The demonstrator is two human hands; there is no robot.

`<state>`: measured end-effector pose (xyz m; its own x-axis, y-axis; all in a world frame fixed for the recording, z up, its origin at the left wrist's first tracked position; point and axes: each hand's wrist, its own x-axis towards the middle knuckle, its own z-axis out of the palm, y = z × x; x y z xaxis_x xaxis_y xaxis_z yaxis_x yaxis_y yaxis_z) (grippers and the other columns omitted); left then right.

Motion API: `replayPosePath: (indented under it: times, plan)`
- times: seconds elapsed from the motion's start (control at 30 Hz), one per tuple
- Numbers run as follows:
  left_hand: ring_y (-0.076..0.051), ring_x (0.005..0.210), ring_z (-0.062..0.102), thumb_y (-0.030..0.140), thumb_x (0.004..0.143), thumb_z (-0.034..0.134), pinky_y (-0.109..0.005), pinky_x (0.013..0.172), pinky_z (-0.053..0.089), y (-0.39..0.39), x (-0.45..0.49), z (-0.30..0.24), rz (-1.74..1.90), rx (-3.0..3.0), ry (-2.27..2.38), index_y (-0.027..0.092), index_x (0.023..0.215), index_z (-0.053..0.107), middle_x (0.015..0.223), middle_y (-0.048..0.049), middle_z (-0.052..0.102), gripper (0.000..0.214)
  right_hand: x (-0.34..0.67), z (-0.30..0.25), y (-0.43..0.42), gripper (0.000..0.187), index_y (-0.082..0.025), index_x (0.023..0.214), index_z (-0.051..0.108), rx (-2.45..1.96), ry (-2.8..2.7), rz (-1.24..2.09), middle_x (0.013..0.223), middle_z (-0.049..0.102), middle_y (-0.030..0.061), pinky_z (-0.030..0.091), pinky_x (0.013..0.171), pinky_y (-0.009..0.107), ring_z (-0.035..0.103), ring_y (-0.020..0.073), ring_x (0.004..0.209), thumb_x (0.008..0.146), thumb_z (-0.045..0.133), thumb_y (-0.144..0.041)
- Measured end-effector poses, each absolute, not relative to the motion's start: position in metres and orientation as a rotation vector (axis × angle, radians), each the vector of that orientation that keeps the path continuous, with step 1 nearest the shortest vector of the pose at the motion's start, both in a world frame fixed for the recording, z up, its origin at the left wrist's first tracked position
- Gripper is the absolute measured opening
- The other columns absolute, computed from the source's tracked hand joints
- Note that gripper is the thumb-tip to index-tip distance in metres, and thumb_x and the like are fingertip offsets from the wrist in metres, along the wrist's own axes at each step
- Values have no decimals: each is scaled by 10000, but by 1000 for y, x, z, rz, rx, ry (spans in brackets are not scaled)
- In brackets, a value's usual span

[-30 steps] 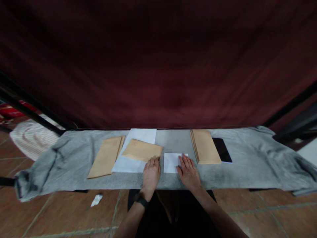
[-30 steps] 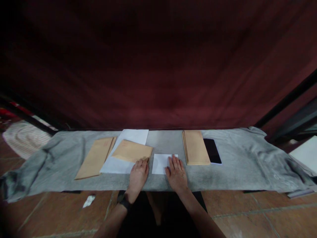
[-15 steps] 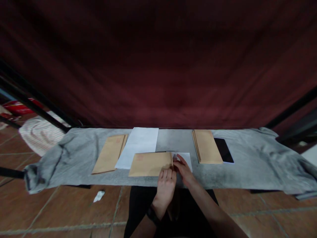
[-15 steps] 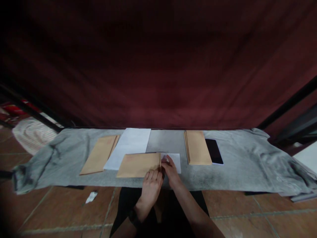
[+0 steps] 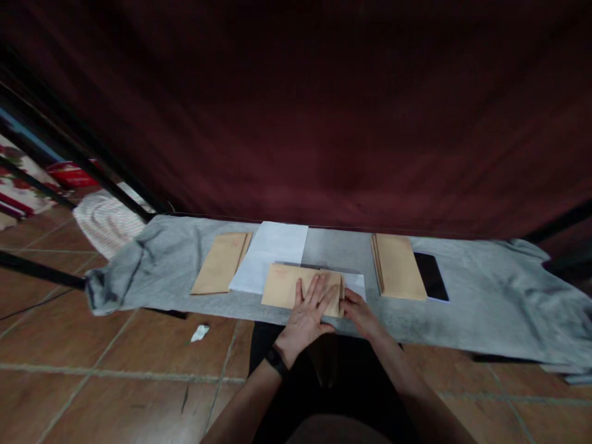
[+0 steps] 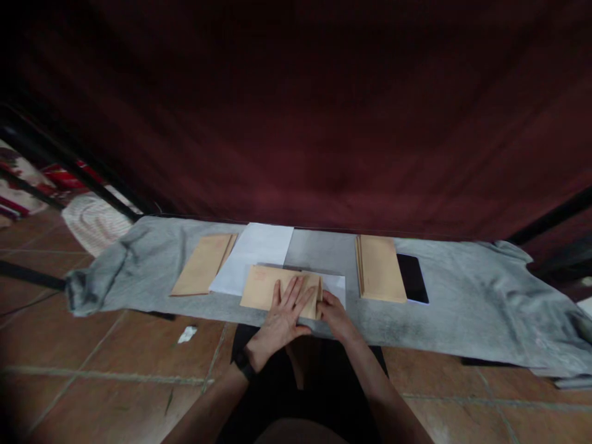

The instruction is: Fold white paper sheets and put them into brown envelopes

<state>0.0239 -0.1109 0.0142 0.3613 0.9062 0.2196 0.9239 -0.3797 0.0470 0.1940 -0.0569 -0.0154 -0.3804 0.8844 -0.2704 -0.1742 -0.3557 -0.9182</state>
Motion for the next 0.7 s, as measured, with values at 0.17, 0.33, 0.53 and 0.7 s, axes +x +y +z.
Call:
replayPosePath:
  times: [0.17, 0.33, 0.53, 0.7]
  plan:
    - [-389, 1546, 52, 643, 618, 841, -703, 1185, 9, -98, 15, 18, -180, -2573, -1706, 309, 1603, 95, 1686, -173, 52, 1280, 205, -20, -55, 472, -253, 1148, 686, -1051, -1259, 1776, 1116, 743, 30, 542, 890, 395, 667, 259, 1057, 685, 596, -236]
    - [-398, 1543, 62, 630, 580, 866, -714, 1172, -22, -91, 15, 18, -159, -2636, -1703, 346, 1597, 111, 1683, -150, 125, 1298, 213, -29, -55, 394, -238, 1090, 700, -1101, -1336, 1691, 1065, 750, 54, 526, 925, 425, 661, 281, 1051, 706, 632, -288]
    - [-395, 1534, 126, 631, 612, 835, -698, 1176, 14, -86, 9, 21, -198, -2723, -1728, 326, 1599, 120, 1671, -166, 169, 1256, 221, -29, -53, 359, -266, 1057, 701, -1160, -1414, 1629, 994, 751, 13, 529, 914, 395, 663, 256, 1015, 723, 621, -371]
    - [-379, 1509, 216, 591, 661, 817, -665, 1197, 15, -82, 10, 27, -275, -2740, -1623, 332, 1598, 140, 1621, -149, 300, 1184, 219, -32, -51, 333, -245, 988, 699, -1220, -1398, 1540, 860, 744, 33, 566, 736, 366, 684, 242, 808, 720, 630, -430]
